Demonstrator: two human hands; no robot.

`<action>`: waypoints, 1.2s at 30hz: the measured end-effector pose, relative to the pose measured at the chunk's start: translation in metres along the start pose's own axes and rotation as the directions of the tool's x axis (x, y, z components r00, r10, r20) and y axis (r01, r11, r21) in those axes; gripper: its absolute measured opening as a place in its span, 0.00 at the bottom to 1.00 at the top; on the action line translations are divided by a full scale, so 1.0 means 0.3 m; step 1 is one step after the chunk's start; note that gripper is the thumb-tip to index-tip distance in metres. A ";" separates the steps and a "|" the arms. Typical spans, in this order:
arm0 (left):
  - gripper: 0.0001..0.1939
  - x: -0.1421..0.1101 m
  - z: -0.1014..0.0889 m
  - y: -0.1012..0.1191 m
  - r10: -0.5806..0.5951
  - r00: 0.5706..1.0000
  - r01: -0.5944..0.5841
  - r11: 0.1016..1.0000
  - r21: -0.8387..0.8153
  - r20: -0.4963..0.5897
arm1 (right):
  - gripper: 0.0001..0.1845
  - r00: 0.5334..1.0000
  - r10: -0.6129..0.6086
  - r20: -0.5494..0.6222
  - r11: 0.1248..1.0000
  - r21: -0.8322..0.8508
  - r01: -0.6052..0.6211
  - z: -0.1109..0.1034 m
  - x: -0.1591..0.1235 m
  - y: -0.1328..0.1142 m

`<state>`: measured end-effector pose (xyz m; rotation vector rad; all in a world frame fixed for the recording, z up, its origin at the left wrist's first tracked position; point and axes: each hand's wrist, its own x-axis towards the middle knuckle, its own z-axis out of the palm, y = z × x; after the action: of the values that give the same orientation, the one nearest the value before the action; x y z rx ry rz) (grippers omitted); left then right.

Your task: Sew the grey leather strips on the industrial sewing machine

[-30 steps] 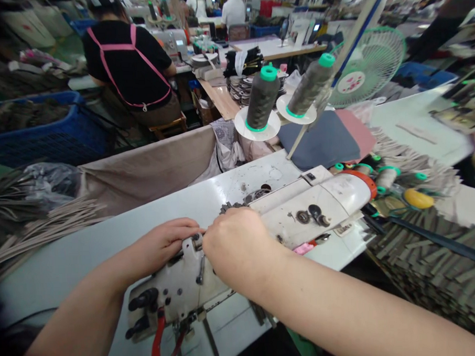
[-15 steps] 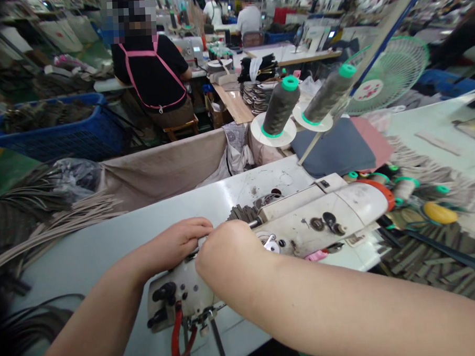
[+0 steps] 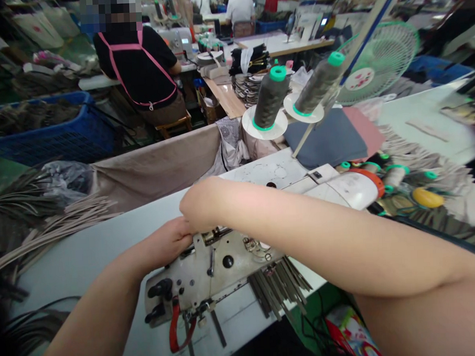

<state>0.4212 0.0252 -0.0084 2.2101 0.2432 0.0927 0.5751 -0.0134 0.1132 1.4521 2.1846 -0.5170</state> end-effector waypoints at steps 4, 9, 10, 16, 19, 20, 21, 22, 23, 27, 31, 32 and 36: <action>0.26 0.001 -0.009 0.016 -0.031 0.999 0.031 1.000 0.001 0.032 | 0.16 0.995 -0.029 0.090 0.997 -0.063 0.035 -0.024 0.043 0.058; 0.26 0.002 -0.014 0.018 -0.036 0.998 0.036 0.999 0.003 0.047 | 0.16 0.970 -0.111 0.218 0.994 0.018 0.109 -0.027 0.130 0.124; 0.27 0.002 -0.013 0.015 -0.034 0.998 0.034 0.999 0.001 0.049 | 0.17 0.965 -0.124 0.230 0.992 0.036 0.119 -0.024 0.152 0.134; 0.27 0.001 -0.008 0.001 -0.050 0.998 0.050 0.999 0.000 0.046 | 0.15 0.944 -0.160 0.290 0.986 0.101 0.136 0.022 0.259 0.184; 0.29 0.003 -0.012 0.012 -0.052 0.997 0.053 0.998 -0.020 0.055 | 0.15 0.951 -0.174 0.255 0.983 0.097 0.154 0.042 0.266 0.192; 0.29 0.004 -0.014 0.017 -0.054 0.997 0.056 0.998 -0.028 0.059 | 0.16 0.958 -0.172 0.229 0.984 0.085 0.156 0.045 0.263 0.189; 0.29 0.004 -0.015 0.022 -0.057 0.996 0.059 0.998 -0.034 0.062 | 0.17 0.965 -0.167 0.204 0.985 0.071 0.155 0.046 0.259 0.185; 0.29 0.004 -0.016 0.027 -0.060 0.996 0.062 0.997 -0.037 0.061 | 0.18 0.970 -0.159 0.184 0.987 0.055 0.151 0.045 0.254 0.178; 0.28 0.004 -0.017 0.030 -0.061 0.997 0.064 0.997 -0.038 0.056 | 0.19 0.974 -0.149 0.172 0.989 0.041 0.144 0.043 0.250 0.170; 0.28 0.001 -0.012 0.028 -0.048 0.998 0.050 0.998 -0.034 0.034 | 0.19 0.979 -0.096 0.182 0.995 -0.015 0.100 0.031 0.255 0.142; 0.28 0.000 -0.009 0.023 -0.045 0.998 0.047 0.998 -0.046 0.038 | 0.16 0.967 -0.091 0.239 0.994 -0.035 0.102 0.038 0.305 0.142; 0.28 0.000 -0.010 0.024 -0.044 0.998 0.046 0.998 -0.051 0.038 | 0.16 0.962 -0.097 0.255 0.993 -0.034 0.109 0.044 0.321 0.147; 0.26 0.000 -0.011 0.025 -0.037 0.999 0.038 0.998 -0.054 0.031 | 0.16 0.942 -0.126 0.311 0.990 -0.019 0.139 0.065 0.377 0.169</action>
<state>0.4217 0.0234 -0.0004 2.1503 0.2625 0.0454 0.5874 0.0800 0.0303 1.1213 2.0352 -0.6927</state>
